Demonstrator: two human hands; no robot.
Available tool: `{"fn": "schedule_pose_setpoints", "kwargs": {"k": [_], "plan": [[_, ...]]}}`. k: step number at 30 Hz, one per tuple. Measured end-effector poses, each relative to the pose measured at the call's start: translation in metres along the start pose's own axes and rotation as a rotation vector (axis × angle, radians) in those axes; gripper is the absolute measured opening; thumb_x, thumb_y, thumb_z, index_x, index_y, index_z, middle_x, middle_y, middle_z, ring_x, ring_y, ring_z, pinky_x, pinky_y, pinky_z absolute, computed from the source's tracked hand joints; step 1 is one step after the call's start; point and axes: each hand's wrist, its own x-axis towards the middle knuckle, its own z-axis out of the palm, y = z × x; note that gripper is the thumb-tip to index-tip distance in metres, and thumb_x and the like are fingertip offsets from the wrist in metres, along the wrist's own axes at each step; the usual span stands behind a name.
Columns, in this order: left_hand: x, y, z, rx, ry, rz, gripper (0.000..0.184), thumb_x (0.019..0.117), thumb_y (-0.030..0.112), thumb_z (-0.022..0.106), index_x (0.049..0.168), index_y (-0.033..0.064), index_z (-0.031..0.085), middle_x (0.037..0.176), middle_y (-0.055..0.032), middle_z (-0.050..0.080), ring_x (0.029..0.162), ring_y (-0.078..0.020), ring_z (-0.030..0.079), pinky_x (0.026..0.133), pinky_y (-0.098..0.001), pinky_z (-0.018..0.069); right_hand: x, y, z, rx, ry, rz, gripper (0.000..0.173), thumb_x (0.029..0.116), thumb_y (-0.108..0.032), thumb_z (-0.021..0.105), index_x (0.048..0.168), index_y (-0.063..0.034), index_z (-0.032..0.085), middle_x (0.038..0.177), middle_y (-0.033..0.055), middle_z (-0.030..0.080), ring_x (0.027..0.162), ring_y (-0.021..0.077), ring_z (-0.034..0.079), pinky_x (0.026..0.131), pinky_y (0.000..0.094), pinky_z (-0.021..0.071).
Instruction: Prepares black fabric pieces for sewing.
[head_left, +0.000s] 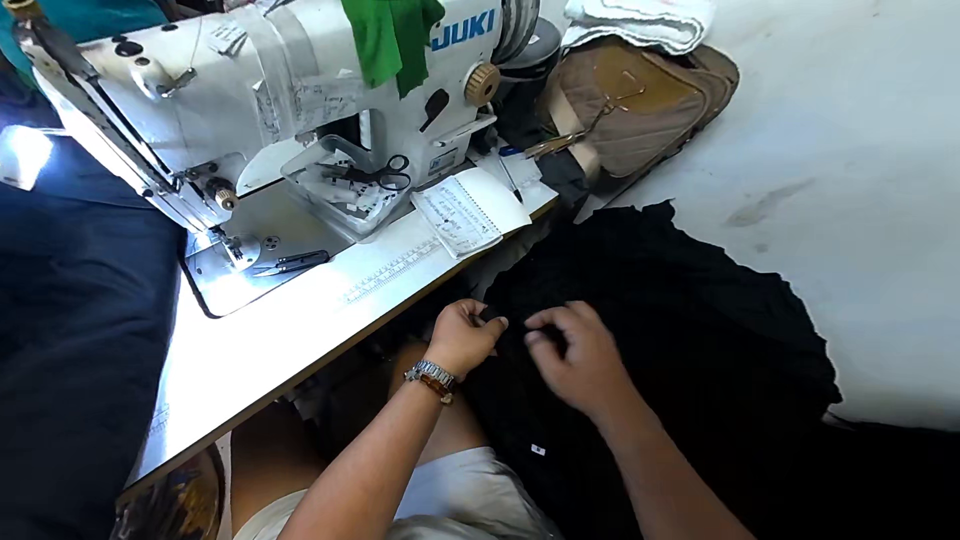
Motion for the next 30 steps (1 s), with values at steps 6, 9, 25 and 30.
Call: {"fn": "schedule_pose_setpoints", "kwargs": {"k": [6, 9, 25, 30], "plan": [[0.01, -0.002, 0.001, 0.075, -0.109, 0.111, 0.03, 0.1052, 0.021, 0.059, 0.129, 0.004, 0.059, 0.098, -0.0096, 0.068, 0.084, -0.0146, 0.062, 0.078, -0.0339, 0.051, 0.008, -0.005, 0.007, -0.014, 0.028, 0.113, 0.015, 0.0896, 0.005, 0.07, 0.103, 0.011, 0.067, 0.107, 0.0292, 0.068, 0.1, 0.0452, 0.068, 0.087, 0.0614, 0.0539], [0.031, -0.038, -0.014, 0.461, -0.113, 0.054, 0.051, 0.1066, 0.032, 0.056, 0.151, 0.0099, 0.045, 0.131, -0.0187, 0.065, 0.123, -0.0335, 0.062, 0.105, -0.0549, 0.0486, 0.012, 0.009, -0.016, 0.087, 0.144, 0.246, 0.018, 0.0957, -0.001, 0.066, 0.111, 0.0082, 0.065, 0.109, 0.0281, 0.068, 0.101, 0.0409, 0.067, 0.087, 0.0615, 0.0517], [0.048, -0.092, 0.006, 0.792, 0.104, 0.167, 0.065, 0.0898, 0.027, 0.079, 0.148, 0.0161, 0.051, 0.137, -0.0189, 0.062, 0.131, -0.0475, 0.052, 0.107, -0.0777, 0.0308, 0.008, 0.057, -0.065, 0.327, 0.623, 0.2, 0.019, 0.0983, 0.005, 0.051, 0.099, 0.0032, 0.071, 0.094, -0.0054, 0.069, 0.084, -0.0087, 0.058, 0.08, 0.0122, 0.0488], [0.036, -0.057, 0.005, 1.079, -0.175, 0.121, 0.044, 0.0924, 0.011, 0.07, 0.136, 0.0127, 0.065, 0.138, -0.0223, 0.06, 0.131, -0.0474, 0.052, 0.111, -0.0741, 0.0287, 0.007, 0.057, -0.074, 0.352, 0.647, 0.233, 0.019, 0.0973, 0.007, 0.052, 0.098, 0.0015, 0.071, 0.094, -0.0088, 0.07, 0.084, -0.0096, 0.06, 0.08, 0.0117, 0.0501]]}}
